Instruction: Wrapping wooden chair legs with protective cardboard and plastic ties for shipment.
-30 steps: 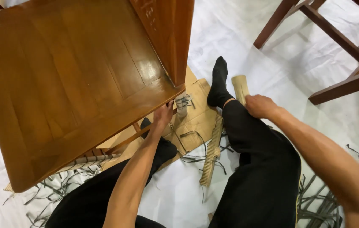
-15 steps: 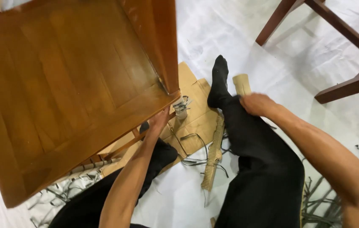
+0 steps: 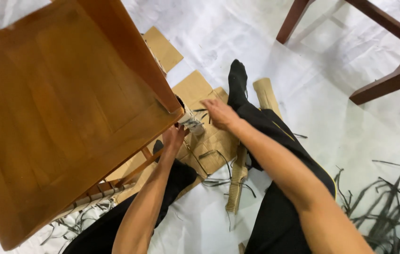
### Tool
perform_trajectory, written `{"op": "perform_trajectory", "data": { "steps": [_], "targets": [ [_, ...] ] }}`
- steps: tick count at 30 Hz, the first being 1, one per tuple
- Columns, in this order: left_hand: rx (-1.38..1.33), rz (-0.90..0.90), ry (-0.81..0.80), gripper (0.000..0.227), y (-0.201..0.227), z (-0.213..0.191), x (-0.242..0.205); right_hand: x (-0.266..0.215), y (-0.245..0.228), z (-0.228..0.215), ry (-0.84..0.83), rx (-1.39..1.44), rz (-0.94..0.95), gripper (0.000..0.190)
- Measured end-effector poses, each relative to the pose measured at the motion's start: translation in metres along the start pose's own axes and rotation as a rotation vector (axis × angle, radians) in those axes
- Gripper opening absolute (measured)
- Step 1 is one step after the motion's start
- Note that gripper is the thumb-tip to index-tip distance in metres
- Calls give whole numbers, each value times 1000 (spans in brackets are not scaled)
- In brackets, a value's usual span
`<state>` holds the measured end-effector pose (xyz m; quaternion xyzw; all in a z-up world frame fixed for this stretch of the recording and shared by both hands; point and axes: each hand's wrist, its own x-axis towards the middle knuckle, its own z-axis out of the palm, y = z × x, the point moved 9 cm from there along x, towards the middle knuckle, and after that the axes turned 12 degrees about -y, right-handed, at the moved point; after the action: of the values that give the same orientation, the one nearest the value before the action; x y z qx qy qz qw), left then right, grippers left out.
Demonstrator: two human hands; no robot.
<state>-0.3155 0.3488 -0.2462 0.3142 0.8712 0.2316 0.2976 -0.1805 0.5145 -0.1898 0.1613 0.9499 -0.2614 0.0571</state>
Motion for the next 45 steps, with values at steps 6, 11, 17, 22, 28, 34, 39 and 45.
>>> {"op": "perform_trajectory", "data": {
  "steps": [6,11,17,22,28,34,39,45],
  "targets": [
    [193,168,108,35,59,-39,-35,30,8,48,-117,288,76,24],
    [168,80,308,40,11,-22,-20,3,26,53,-123,621,273,16],
    [-119,40,223,19,-29,-11,-41,-31,35,93,120,906,364,30],
    [-198,34,247,11,-25,11,-70,-83,-26,81,254,692,362,21],
    [-53,169,296,1,32,-8,-115,-103,-80,26,557,87,66,5],
    [44,131,154,11,63,-5,-136,-113,-120,-6,640,-82,-244,7],
    [54,97,57,17,63,6,-138,-101,-101,15,558,1,-195,9],
    [81,56,26,13,57,17,-139,-94,-89,28,540,128,-173,10]
  ]
}}
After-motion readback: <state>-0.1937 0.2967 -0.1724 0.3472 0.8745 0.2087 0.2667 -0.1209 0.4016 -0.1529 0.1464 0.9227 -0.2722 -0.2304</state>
